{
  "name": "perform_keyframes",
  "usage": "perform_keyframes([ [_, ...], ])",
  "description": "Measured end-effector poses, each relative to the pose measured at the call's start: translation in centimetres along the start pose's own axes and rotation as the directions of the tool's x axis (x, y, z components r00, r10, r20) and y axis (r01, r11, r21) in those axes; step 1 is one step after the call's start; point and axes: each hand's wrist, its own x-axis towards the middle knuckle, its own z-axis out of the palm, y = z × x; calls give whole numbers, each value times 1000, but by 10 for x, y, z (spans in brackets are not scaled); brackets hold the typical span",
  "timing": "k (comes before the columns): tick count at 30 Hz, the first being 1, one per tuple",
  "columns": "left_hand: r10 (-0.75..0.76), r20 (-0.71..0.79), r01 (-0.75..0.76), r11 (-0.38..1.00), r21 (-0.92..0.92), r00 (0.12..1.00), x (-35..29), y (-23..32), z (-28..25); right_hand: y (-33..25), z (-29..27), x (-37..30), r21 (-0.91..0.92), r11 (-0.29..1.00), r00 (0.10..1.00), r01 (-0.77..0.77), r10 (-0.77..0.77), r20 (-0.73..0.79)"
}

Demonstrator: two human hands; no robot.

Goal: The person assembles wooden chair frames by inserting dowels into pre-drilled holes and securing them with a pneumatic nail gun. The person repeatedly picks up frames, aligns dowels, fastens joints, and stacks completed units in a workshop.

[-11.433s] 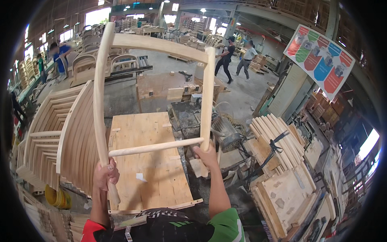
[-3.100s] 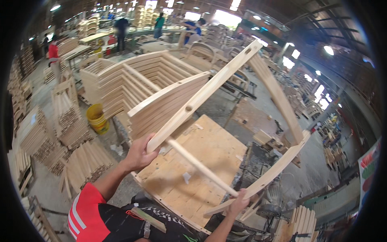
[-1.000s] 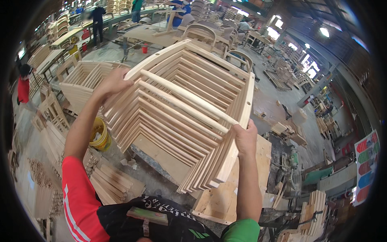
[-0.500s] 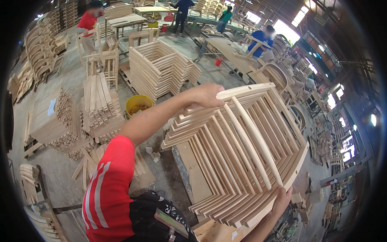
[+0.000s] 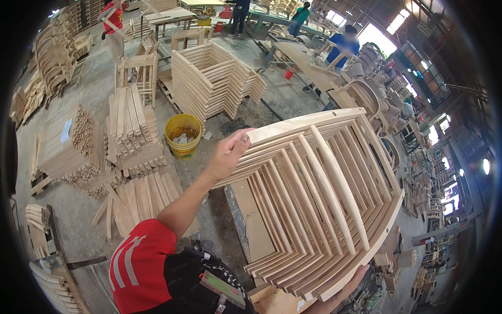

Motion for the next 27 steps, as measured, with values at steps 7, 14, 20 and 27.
perform_keyframes([
  [7, 0, -40, -6, 989, -145, 999, 10, -25, 15, 33, -33, 33, 480, 868, 991, -131, 127, 42],
  [14, -82, -12, 78, 978, -193, 997, 13, -35, 9, 71, -60, 32, 507, 860, 998, -58, 38, 51],
  [20, -121, -70, 114, 989, -96, 990, 8, -44, -9, 65, -39, 9, 568, 818, 996, -89, 65, 61],
  [27, -250, -326, 251, 967, -40, 912, -43, -84, -43, 90, -81, -28, 601, 787, 990, -142, 126, 68],
])
